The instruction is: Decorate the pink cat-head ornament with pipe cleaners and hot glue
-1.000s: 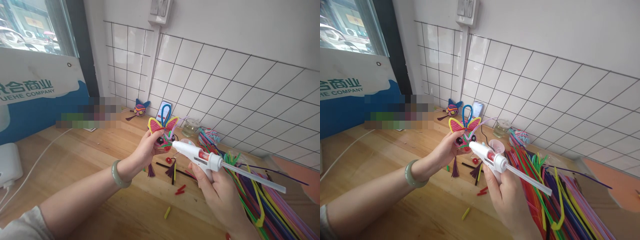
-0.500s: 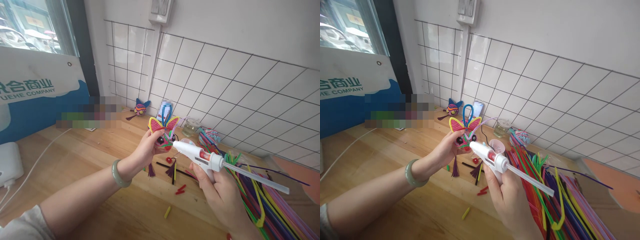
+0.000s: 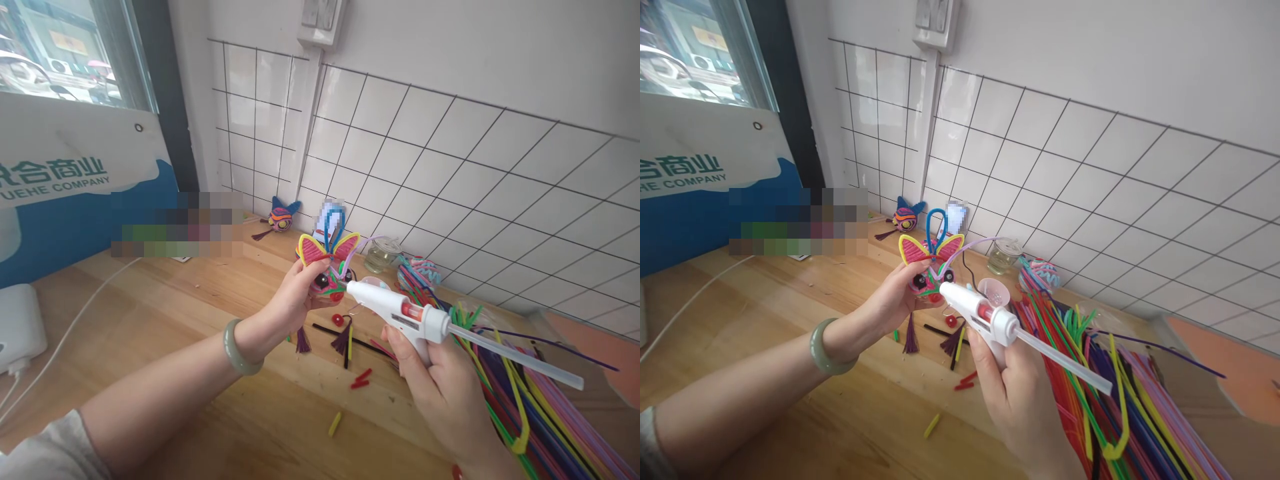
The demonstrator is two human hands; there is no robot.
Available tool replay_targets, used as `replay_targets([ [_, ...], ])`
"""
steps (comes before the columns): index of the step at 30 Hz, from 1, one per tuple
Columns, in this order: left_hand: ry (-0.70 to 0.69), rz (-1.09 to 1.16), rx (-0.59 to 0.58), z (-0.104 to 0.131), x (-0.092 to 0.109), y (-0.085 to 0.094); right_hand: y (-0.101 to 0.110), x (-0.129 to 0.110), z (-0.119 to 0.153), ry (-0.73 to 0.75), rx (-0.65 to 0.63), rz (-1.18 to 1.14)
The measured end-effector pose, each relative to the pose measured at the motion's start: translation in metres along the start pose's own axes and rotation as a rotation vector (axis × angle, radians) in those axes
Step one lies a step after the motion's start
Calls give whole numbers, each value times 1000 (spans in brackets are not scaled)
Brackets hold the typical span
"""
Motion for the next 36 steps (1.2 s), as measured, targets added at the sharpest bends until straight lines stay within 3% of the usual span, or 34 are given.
replay_targets([
  [36,-25,4,-18,0,2,0,-5,1,1,14,-26,-52],
])
Point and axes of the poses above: each hand's wrist, its own z-axis away from the middle knuckle, its own y-axis out of the back of the hand, x = y × z, the point moved 6 cm from there along -z, towards the middle knuckle, and after that the axes turned 1 degree about x, right-handed, at the moved point
